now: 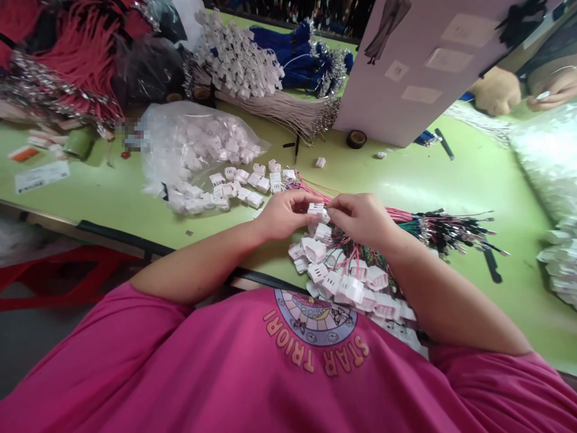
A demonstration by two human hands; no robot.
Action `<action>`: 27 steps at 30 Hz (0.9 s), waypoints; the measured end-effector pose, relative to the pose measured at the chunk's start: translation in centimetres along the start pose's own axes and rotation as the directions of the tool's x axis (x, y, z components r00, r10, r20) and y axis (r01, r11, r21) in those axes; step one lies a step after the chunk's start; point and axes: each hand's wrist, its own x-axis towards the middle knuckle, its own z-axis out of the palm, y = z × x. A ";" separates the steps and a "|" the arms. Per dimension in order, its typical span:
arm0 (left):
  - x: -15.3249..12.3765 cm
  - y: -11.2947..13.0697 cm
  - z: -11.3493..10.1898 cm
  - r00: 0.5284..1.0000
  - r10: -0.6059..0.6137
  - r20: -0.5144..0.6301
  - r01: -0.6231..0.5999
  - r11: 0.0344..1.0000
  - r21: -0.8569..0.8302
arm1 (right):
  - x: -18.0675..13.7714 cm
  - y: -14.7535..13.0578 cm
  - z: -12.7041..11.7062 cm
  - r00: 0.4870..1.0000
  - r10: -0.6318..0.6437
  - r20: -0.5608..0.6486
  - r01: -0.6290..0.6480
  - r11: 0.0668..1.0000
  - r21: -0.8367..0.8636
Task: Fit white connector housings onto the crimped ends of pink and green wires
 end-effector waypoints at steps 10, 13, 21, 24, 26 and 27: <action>-0.6 1.0 -0.1 0.998 0.040 0.057 -0.049 0.987 0.151 | 2.6 2.1 -1.7 0.964 0.028 0.265 -0.045 0.997 0.061; -1.0 1.3 -0.4 0.995 0.069 0.068 -0.082 0.973 0.218 | 5.6 4.3 -1.8 0.979 0.158 0.132 -0.116 0.953 -0.280; -1.5 1.5 -0.3 0.992 0.075 0.097 -0.094 0.973 0.209 | 8.0 7.3 -1.1 0.956 0.257 0.139 -0.170 0.877 -0.450; -1.4 1.1 -0.1 0.995 -0.017 0.099 0.009 0.997 0.081 | 6.9 7.1 -2.7 0.979 0.205 0.016 -0.202 0.974 -0.103; -1.3 1.0 0.0 0.993 -0.056 0.109 0.056 0.998 0.003 | 5.5 5.7 -3.6 0.992 0.125 0.001 -0.124 0.978 0.169; -1.2 0.9 0.0 0.991 -0.071 0.111 0.075 0.997 -0.031 | 4.6 4.6 -3.9 0.999 0.052 0.007 -0.052 0.967 0.249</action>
